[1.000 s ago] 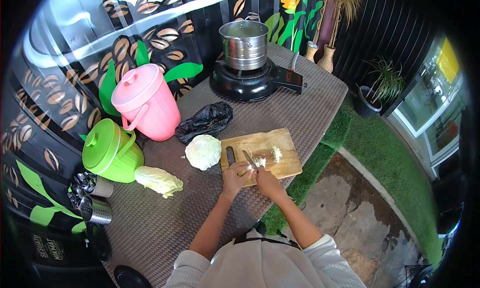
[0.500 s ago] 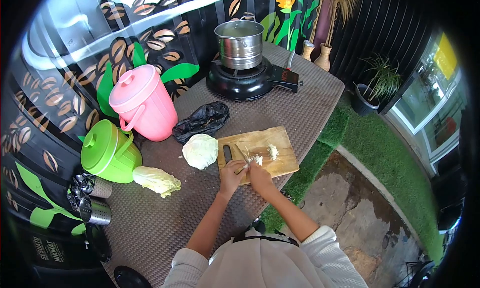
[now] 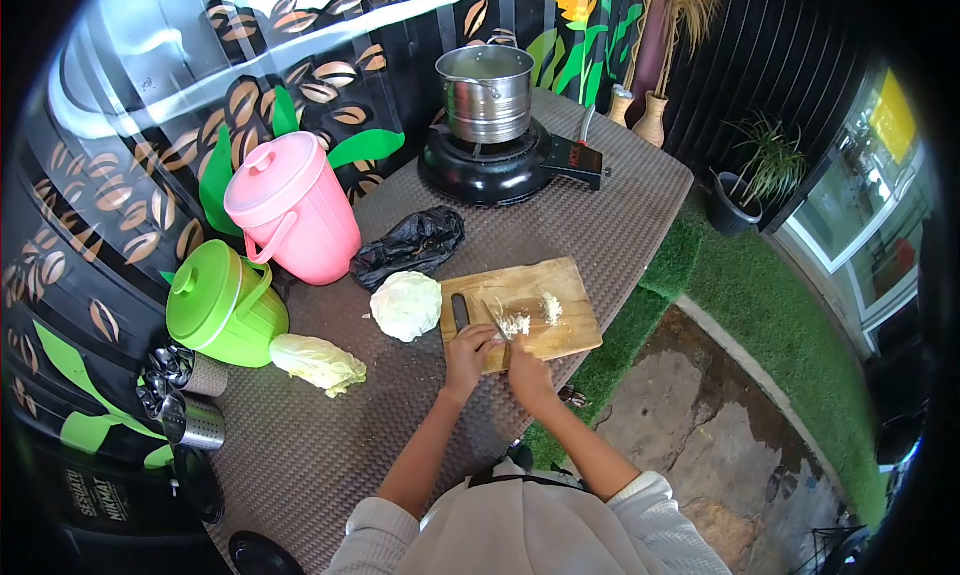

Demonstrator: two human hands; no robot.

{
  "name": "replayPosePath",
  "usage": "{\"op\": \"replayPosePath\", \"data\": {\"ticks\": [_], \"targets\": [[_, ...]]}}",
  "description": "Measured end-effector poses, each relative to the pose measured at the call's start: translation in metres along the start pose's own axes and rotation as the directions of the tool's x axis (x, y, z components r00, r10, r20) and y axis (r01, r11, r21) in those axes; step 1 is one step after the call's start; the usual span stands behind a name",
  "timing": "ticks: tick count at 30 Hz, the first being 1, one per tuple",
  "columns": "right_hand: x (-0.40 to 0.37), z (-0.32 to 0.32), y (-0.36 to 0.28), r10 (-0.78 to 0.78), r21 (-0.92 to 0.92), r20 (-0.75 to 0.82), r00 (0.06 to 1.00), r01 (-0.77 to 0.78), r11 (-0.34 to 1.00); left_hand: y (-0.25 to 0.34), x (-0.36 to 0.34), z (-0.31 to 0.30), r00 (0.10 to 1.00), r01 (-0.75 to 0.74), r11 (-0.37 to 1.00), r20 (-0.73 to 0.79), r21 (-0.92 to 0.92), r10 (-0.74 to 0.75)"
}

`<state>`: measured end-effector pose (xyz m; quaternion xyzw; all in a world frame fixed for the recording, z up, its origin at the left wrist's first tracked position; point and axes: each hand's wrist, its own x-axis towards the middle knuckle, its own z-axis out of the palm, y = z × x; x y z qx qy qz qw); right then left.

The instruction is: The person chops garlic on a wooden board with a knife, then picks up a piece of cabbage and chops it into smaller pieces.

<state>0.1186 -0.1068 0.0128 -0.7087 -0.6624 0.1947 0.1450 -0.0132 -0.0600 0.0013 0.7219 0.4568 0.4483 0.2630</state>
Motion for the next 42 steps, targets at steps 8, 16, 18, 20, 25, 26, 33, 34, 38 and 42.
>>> {"op": "replayPosePath", "data": {"ticks": [8,16,18,20,25,26,33,34,38,42], "targets": [[0.001,-0.029,0.005,-0.113,0.073,0.131,0.985,0.104,0.992,-0.004,-0.001,0.001,1.0,-0.003,1.0,0.012,-0.023,0.003],[0.012,-0.021,-0.006,-0.038,0.044,0.104,0.994,0.033,0.998,-0.002,-0.001,0.004,0.999,0.026,0.999,-0.023,-0.047,-0.027],[0.004,-0.029,-0.006,-0.054,0.057,0.108,0.993,0.048,0.997,-0.003,-0.002,0.002,1.0,-0.008,0.999,-0.021,-0.031,0.007],[-0.005,-0.027,-0.008,-0.071,0.069,0.114,0.991,0.064,0.996,-0.006,-0.003,0.003,1.0,-0.016,1.0,-0.023,-0.02,0.016],[-0.009,-0.015,-0.019,0.102,0.088,0.092,0.991,-0.11,0.99,-0.012,-0.004,0.005,1.0,-0.012,1.0,-0.01,-0.015,0.012],[-0.004,-0.016,-0.018,0.106,0.091,0.09,0.99,-0.114,0.989,-0.012,-0.004,0.005,1.0,0.006,0.999,-0.007,-0.034,-0.006],[0.009,-0.04,-0.015,-0.009,0.025,0.178,0.984,0.004,1.0,-0.008,-0.004,0.003,1.0,0.016,0.998,0.017,-0.064,-0.015],[0.004,-0.038,-0.016,0.023,0.032,0.172,0.985,-0.029,0.999,-0.008,-0.004,0.003,1.0,0.018,0.998,0.015,-0.067,-0.017],[-0.012,-0.014,-0.017,0.047,-0.016,0.058,0.997,-0.046,0.999,-0.01,-0.004,0.003,1.0,-0.001,0.999,0.017,-0.034,0.002],[-0.004,-0.002,-0.014,0.049,-0.001,0.054,0.997,-0.049,0.999,-0.01,-0.004,0.003,1.0,0.015,1.0,0.012,-0.012,-0.015]]}}
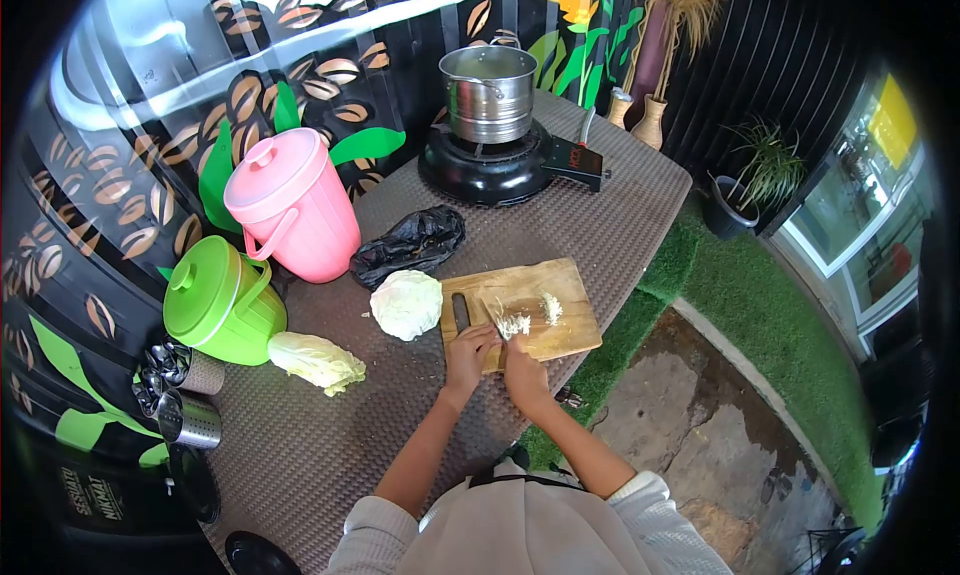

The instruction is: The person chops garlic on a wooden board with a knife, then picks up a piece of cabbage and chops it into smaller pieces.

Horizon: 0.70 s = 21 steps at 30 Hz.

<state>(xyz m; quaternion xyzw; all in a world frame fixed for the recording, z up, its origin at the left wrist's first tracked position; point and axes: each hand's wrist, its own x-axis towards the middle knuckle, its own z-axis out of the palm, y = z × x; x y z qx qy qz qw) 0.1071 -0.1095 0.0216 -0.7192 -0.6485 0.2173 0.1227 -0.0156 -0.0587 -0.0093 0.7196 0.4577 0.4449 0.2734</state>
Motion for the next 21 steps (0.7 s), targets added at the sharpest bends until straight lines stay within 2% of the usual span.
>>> {"op": "replayPosePath", "data": {"ticks": [2,4,5,7,11,14,16,18,21], "targets": [[0.013,-0.008,0.001,-0.029,-0.016,-0.016,0.999,0.029,0.999,0.003,0.0,0.0,1.0,0.014,1.0,0.0,-0.015,-0.014],[0.025,-0.018,0.006,-0.134,0.038,0.024,0.991,0.133,0.99,0.012,-0.001,-0.004,0.999,0.035,0.999,-0.005,-0.025,-0.035],[0.027,-0.022,0.009,-0.135,0.039,0.023,0.991,0.134,0.99,0.017,-0.002,-0.005,0.997,0.073,0.997,-0.029,-0.04,-0.074],[0.026,-0.036,0.009,-0.124,0.02,0.137,0.983,0.122,0.992,0.015,-0.003,-0.003,0.992,0.108,0.992,-0.054,-0.057,-0.112],[-0.004,-0.032,-0.004,-0.093,0.008,0.097,0.991,0.092,0.996,0.003,-0.003,0.001,1.0,0.025,1.0,-0.018,0.018,-0.025],[-0.006,0.002,0.001,-0.024,-0.051,-0.06,0.998,0.021,0.998,0.0,-0.002,0.0,0.999,-0.041,0.997,-0.019,0.071,0.042],[0.001,0.007,-0.003,-0.017,-0.035,-0.052,0.998,0.016,0.999,-0.002,-0.002,-0.001,0.997,-0.069,0.995,-0.011,0.077,0.07],[0.008,0.0,-0.004,-0.005,-0.02,-0.05,0.999,0.004,1.0,-0.001,-0.002,0.001,1.0,-0.025,0.999,-0.019,0.026,0.025],[0.014,-0.023,-0.001,-0.035,0.038,0.04,0.999,0.033,0.999,0.0,-0.005,0.002,0.999,0.025,0.999,-0.021,-0.026,-0.026]]}}
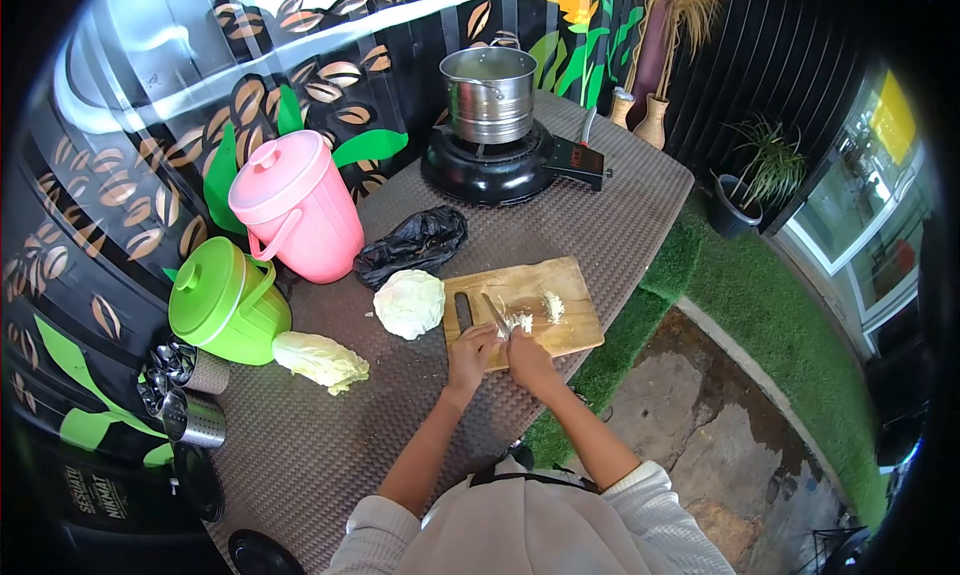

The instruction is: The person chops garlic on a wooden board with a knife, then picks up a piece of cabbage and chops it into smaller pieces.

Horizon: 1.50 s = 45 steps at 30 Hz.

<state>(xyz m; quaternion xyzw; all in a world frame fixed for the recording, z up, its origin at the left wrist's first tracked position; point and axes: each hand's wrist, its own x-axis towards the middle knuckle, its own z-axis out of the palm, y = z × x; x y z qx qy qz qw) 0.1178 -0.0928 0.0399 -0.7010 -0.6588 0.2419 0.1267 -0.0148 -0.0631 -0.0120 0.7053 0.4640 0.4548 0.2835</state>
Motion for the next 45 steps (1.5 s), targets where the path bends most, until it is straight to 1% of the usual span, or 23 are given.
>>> {"op": "replayPosePath", "data": {"ticks": [2,3,5,6,8,12,15,17,18,19,20,21,23,24,26,28,30,32,36,38,39,41,45], "targets": [[-0.001,-0.007,0.006,-0.048,0.061,0.084,0.995,0.043,0.997,-0.002,0.0,-0.001,1.0,-0.021,0.999,0.003,0.033,0.021],[-0.004,-0.005,0.006,-0.049,0.058,0.085,0.995,0.044,0.997,-0.004,0.0,0.0,0.999,-0.043,0.997,0.007,0.062,0.043],[-0.016,0.004,0.007,-0.044,0.042,0.014,0.999,0.043,0.998,-0.008,0.0,0.002,0.999,-0.037,0.998,0.011,0.045,0.037],[-0.019,0.007,0.005,-0.045,0.042,0.016,0.999,0.045,0.998,-0.008,0.0,0.002,0.999,-0.033,0.999,0.02,0.031,0.033],[-0.021,0.01,0.001,0.024,0.04,0.009,1.0,-0.024,0.999,-0.008,-0.001,0.001,1.0,-0.018,1.0,0.011,0.022,0.018],[-0.004,0.014,0.009,0.045,0.018,-0.004,0.999,-0.045,0.999,0.001,0.0,-0.002,1.0,-0.009,0.999,0.021,-0.041,0.01],[-0.001,0.005,0.007,-0.016,-0.025,0.012,1.0,0.016,1.0,0.003,0.0,-0.002,1.0,0.005,1.0,0.01,-0.002,-0.005],[-0.006,-0.004,0.003,-0.102,-0.117,0.008,0.995,0.103,0.988,0.005,-0.001,-0.001,1.0,0.009,1.0,0.008,0.007,-0.009],[-0.009,-0.004,0.001,-0.104,-0.118,0.008,0.995,0.104,0.987,0.006,-0.001,-0.002,1.0,0.011,1.0,0.007,0.016,-0.011],[-0.013,-0.001,-0.001,-0.064,-0.108,-0.001,0.998,0.063,0.992,0.006,0.0,-0.002,1.0,0.011,1.0,0.004,0.015,-0.011],[-0.017,0.002,-0.002,-0.022,-0.097,-0.01,1.0,0.021,0.995,0.005,0.001,-0.003,0.998,-0.054,0.994,-0.012,0.097,0.056],[-0.021,0.007,0.0,-0.024,-0.098,-0.009,1.0,0.023,0.995,0.006,0.001,-0.004,0.992,-0.117,0.977,-0.021,0.18,0.123],[-0.024,0.016,0.003,-0.004,-0.034,-0.073,0.997,0.002,0.999,0.007,0.002,-0.004,0.994,-0.101,0.983,-0.02,0.153,0.106],[-0.021,0.018,0.002,-0.004,-0.034,-0.07,0.998,0.002,0.999,0.006,0.001,-0.004,0.996,-0.088,0.988,-0.014,0.125,0.091],[-0.018,0.023,0.001,0.008,-0.074,-0.061,0.998,-0.013,0.997,0.004,0.001,-0.004,0.996,-0.085,0.989,-0.003,0.124,0.086],[-0.009,0.016,-0.001,0.0,-0.066,-0.044,0.999,-0.003,0.998,0.004,0.001,-0.005,0.996,-0.085,0.988,0.006,0.125,0.085],[0.001,0.004,-0.002,-0.015,-0.06,-0.027,1.0,0.013,0.998,0.006,-0.001,-0.004,1.0,-0.011,0.997,-0.022,0.072,0.013],[0.002,-0.01,0.001,-0.043,-0.035,0.075,0.996,0.046,0.998,0.007,-0.001,-0.005,1.0,-0.015,0.997,-0.024,0.073,0.017],[-0.012,-0.008,0.004,-0.046,-0.033,0.089,0.995,0.05,0.998,0.002,0.0,-0.003,0.999,-0.029,0.996,-0.026,0.08,0.031],[-0.023,0.002,0.002,-0.037,-0.123,0.044,0.998,0.042,0.992,0.002,-0.001,-0.002,0.999,-0.035,0.996,-0.024,0.077,0.037],[-0.025,0.008,0.003,-0.036,-0.122,0.048,0.998,0.042,0.992,0.002,-0.001,-0.003,0.999,-0.044,0.996,-0.02,0.078,0.046],[-0.025,0.022,0.006,-0.063,-0.119,-0.114,0.992,0.049,0.992,0.004,0.0,-0.004,0.999,-0.041,0.995,-0.021,0.09,0.043],[-0.016,0.023,0.002,-0.029,-0.132,-0.113,0.993,0.014,0.991,0.002,-0.001,-0.003,0.999,-0.033,0.997,-0.018,0.069,0.035]]}}
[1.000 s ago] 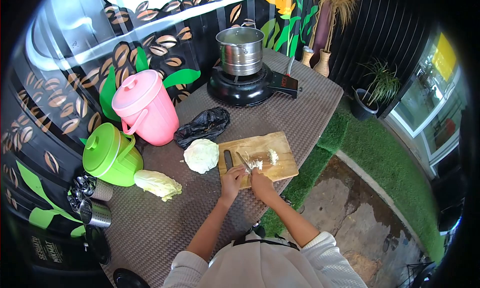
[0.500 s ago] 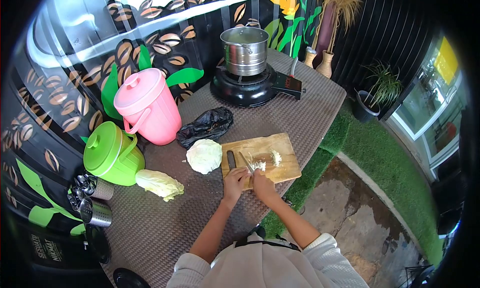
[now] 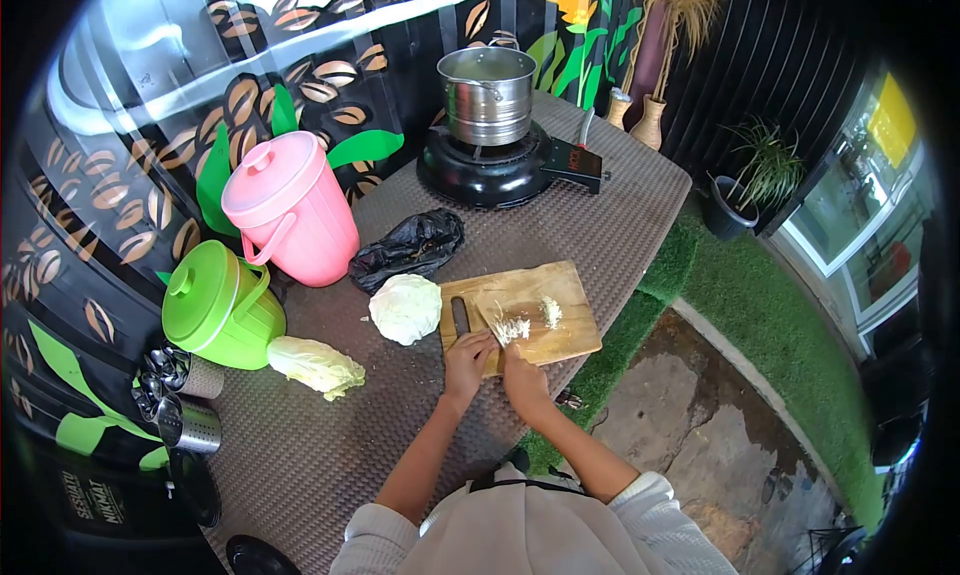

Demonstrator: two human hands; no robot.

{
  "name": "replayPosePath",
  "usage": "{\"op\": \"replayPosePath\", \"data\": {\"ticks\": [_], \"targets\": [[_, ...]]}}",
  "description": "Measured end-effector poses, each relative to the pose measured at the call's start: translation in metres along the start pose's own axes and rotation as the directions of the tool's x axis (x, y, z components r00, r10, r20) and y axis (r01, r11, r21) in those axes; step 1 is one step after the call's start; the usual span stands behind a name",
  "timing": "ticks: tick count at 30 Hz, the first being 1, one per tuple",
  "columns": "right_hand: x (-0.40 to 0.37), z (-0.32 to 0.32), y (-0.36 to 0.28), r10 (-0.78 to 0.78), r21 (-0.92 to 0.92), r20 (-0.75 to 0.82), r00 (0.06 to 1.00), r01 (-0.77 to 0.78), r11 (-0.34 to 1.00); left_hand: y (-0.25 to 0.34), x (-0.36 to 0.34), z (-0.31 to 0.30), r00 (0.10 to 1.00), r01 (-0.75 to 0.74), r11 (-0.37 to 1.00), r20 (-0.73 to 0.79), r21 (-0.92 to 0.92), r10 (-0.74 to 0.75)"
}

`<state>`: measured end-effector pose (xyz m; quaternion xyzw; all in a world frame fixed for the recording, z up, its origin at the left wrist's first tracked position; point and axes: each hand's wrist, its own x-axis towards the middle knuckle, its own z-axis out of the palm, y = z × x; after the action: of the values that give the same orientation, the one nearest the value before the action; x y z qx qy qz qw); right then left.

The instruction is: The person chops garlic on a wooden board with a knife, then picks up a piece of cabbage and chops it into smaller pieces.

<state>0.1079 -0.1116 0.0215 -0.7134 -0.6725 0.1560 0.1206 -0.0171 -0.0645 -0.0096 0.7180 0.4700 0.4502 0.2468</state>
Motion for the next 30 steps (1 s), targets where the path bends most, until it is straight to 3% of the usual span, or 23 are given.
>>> {"op": "replayPosePath", "data": {"ticks": [3,5,6,13,16,19,21,25,28,30], "targets": [[0.017,-0.012,0.003,-0.03,0.018,0.063,0.998,0.029,0.999,-0.004,-0.001,0.003,0.999,-0.013,0.999,-0.031,-0.043,0.012],[0.025,-0.022,0.015,-0.132,0.193,0.114,0.985,0.108,0.975,0.005,0.0,-0.002,1.0,0.005,1.0,-0.014,-0.014,-0.005],[0.026,-0.028,0.016,-0.111,0.212,0.171,0.979,0.073,0.974,0.007,0.0,-0.003,1.0,0.022,1.0,0.007,0.01,-0.022],[-0.002,-0.008,0.006,-0.015,0.1,0.15,0.989,0.0,0.995,0.0,0.0,-0.001,1.0,0.006,1.0,-0.01,-0.007,-0.006],[-0.005,-0.003,0.001,-0.002,0.045,0.045,0.999,0.0,0.999,0.002,0.0,-0.002,0.999,-0.033,0.999,0.017,0.018,0.033],[0.01,-0.005,0.003,0.017,0.125,0.086,0.996,-0.028,0.992,0.004,0.001,-0.004,1.0,-0.006,1.0,0.025,-0.013,0.006],[0.021,-0.009,0.011,-0.082,0.13,0.134,0.988,0.065,0.989,0.004,-0.001,-0.002,0.998,0.052,0.998,0.024,-0.023,-0.052],[0.026,-0.033,0.013,-0.114,0.204,0.213,0.97,0.07,0.977,0.002,-0.002,-0.001,0.998,0.055,0.998,0.03,-0.03,-0.054],[0.007,-0.027,0.004,-0.058,0.131,0.226,0.972,0.028,0.991,0.004,-0.002,-0.001,0.998,0.057,0.998,0.029,0.007,-0.057],[-0.003,-0.02,-0.003,0.067,0.13,0.16,0.985,-0.088,0.988,0.002,-0.002,-0.002,0.999,0.034,0.999,0.02,-0.031,-0.033]]}}
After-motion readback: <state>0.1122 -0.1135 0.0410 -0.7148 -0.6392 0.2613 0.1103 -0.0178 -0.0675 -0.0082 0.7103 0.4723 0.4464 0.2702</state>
